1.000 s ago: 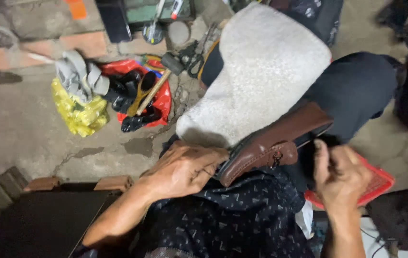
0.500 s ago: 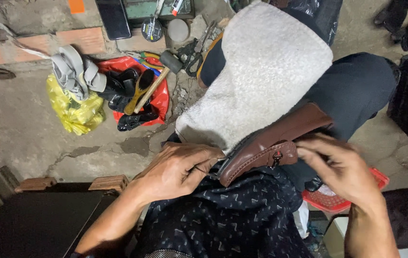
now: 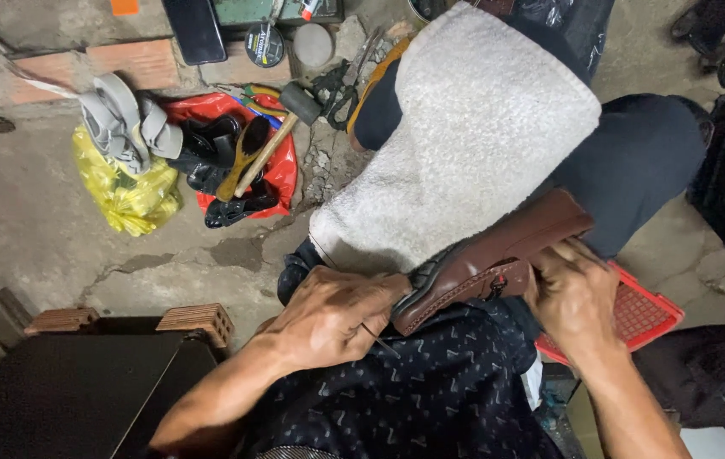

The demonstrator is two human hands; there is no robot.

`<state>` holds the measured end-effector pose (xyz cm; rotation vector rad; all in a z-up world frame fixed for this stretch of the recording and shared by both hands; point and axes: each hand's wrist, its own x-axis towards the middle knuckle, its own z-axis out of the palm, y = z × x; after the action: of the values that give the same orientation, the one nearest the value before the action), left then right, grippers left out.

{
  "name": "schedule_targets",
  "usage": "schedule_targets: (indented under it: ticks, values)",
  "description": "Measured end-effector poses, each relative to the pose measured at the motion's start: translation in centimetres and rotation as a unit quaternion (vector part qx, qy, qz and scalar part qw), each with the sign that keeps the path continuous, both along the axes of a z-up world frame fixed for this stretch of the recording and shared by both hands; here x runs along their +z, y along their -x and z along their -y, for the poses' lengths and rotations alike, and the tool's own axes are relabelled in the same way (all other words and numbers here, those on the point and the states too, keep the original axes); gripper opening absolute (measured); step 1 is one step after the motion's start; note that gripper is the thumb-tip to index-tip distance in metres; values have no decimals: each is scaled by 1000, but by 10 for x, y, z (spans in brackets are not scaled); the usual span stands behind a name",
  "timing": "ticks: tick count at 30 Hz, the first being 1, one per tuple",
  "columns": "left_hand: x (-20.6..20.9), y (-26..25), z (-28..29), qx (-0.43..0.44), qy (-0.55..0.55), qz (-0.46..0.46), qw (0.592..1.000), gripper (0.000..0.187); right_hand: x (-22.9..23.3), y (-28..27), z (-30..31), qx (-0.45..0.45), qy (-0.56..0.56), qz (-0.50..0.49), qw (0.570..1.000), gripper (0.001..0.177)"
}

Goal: The person sews the sole of a brown leather shoe using a needle and thread. They repeatedly pull the thread through the shoe's edge and tighten the stitches while holding the shoe on their lap.

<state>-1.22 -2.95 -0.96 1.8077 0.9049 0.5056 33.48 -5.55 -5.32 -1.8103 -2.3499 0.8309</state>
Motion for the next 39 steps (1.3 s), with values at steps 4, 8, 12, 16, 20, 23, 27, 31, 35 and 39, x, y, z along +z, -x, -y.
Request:
schedule_targets:
  ticks: [4,8,12,16,20,23,27,31,35,39]
  values:
    - [-8,-7,1,16,9,26,1000,30,1,1,-2,-6,-66,56,996,41]
    - [-1,-2,-13,43,54,75,995,26,27,21,-19,-25,-99,52,993,30]
    - [-41,39,-31,84,113,58,988,35,18,20,-6,-36,-88,-7,995,35]
    - [-139,108,-68,345,50,-151,925,24,7,22,1,-45,-149,-26,987,43]
    - [-198,154,-127,454,96,-361,809,29,-4,21,4,-66,-193,-19,979,49]
    - [-246,175,-166,455,82,-436,772,71,-8,21,8,-85,-193,-2,978,46]
    - [-284,188,-207,437,23,-437,786,89,-9,19,4,-94,-187,2,978,42]
    - [-316,197,-229,457,67,-469,753,95,2,28,-14,-113,-176,-24,978,42]
    - [-318,189,-238,503,42,-458,732,93,-3,26,-16,-118,-180,-34,976,41]
    - [-320,182,-242,529,31,-448,719,88,-3,24,-19,-118,-161,-31,979,40]
